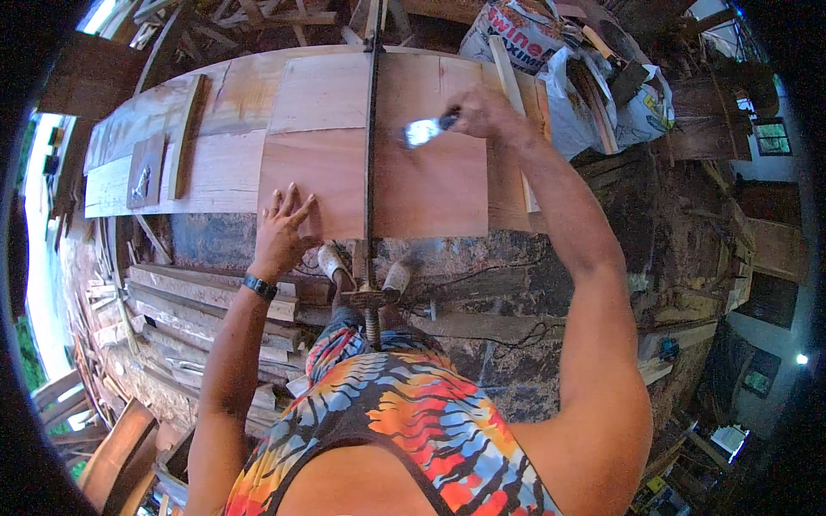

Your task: The person assembles pieces of wood by clamping them together, applying a substance with a putty knife, and then using a brush to apply a liquid from a container.

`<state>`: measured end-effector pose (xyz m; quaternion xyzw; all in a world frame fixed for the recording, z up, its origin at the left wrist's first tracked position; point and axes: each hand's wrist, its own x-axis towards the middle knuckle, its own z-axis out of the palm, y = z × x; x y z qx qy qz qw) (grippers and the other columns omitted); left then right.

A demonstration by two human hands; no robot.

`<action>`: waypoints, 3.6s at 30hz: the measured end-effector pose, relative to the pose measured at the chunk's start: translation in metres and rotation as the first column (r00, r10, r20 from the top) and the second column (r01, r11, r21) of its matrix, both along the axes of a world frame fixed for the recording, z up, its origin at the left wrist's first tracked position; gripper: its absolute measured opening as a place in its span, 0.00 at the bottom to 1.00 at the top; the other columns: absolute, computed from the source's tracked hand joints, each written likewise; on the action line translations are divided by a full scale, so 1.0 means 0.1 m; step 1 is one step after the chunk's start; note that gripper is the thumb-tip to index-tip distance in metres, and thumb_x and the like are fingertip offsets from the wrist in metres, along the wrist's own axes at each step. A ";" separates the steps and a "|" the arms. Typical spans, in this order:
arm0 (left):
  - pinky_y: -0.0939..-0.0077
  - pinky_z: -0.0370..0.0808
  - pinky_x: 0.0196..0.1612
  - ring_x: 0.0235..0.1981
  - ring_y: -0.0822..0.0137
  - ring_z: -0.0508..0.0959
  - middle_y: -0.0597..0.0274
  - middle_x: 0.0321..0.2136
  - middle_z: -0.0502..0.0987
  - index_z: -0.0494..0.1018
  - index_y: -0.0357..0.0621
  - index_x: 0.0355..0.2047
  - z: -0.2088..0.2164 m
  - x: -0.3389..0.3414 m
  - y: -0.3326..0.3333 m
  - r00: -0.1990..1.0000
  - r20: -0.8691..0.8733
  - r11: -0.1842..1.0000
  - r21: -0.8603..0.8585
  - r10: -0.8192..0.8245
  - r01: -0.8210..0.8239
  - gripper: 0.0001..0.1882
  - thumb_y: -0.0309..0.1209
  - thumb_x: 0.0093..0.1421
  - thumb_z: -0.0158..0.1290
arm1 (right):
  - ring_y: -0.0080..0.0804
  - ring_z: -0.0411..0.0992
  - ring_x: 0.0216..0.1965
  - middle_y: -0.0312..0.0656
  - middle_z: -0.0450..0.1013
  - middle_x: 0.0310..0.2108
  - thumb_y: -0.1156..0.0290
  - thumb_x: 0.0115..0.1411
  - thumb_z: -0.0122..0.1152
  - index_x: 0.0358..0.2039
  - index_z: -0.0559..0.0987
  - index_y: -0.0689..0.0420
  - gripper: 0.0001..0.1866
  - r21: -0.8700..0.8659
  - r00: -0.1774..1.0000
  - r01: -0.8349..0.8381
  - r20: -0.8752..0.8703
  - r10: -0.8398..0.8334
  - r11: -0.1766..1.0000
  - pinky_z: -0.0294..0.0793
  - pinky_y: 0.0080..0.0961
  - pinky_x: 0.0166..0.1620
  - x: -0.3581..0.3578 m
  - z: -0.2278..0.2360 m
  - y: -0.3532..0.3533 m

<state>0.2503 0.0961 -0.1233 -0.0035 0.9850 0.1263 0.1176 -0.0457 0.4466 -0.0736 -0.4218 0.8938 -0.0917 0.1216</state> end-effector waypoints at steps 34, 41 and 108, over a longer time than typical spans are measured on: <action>0.46 0.49 0.71 0.69 0.42 0.55 0.48 0.70 0.55 0.65 0.50 0.65 -0.36 0.08 -0.58 0.928 -0.341 0.922 0.290 -0.150 0.255 0.38 0.46 0.55 0.61 | 0.57 0.77 0.41 0.60 0.76 0.37 0.69 0.53 0.60 0.47 0.79 0.66 0.21 -0.200 0.579 0.808 0.095 -0.810 0.555 0.76 0.46 0.45 1.81 -0.25 -2.14; 0.46 0.48 0.71 0.69 0.42 0.53 0.48 0.70 0.53 0.62 0.50 0.67 -0.39 0.12 -0.67 0.939 -0.291 0.908 0.317 -0.181 0.273 0.39 0.45 0.57 0.58 | 0.51 0.78 0.40 0.51 0.77 0.35 0.66 0.53 0.62 0.54 0.81 0.49 0.25 0.044 0.593 0.795 0.155 -0.790 0.605 0.76 0.42 0.44 1.75 0.08 -1.77; 0.80 0.73 0.31 0.28 0.73 0.77 0.59 0.27 0.80 0.72 0.34 0.57 -0.18 -0.92 -0.26 0.972 0.037 0.586 0.792 0.233 -0.171 0.28 0.44 0.65 0.57 | 0.62 0.73 0.49 0.63 0.75 0.47 0.50 0.57 0.66 0.53 0.74 0.63 0.32 -0.231 0.426 0.858 -0.178 -0.887 0.459 0.74 0.50 0.50 1.49 -1.37 1.51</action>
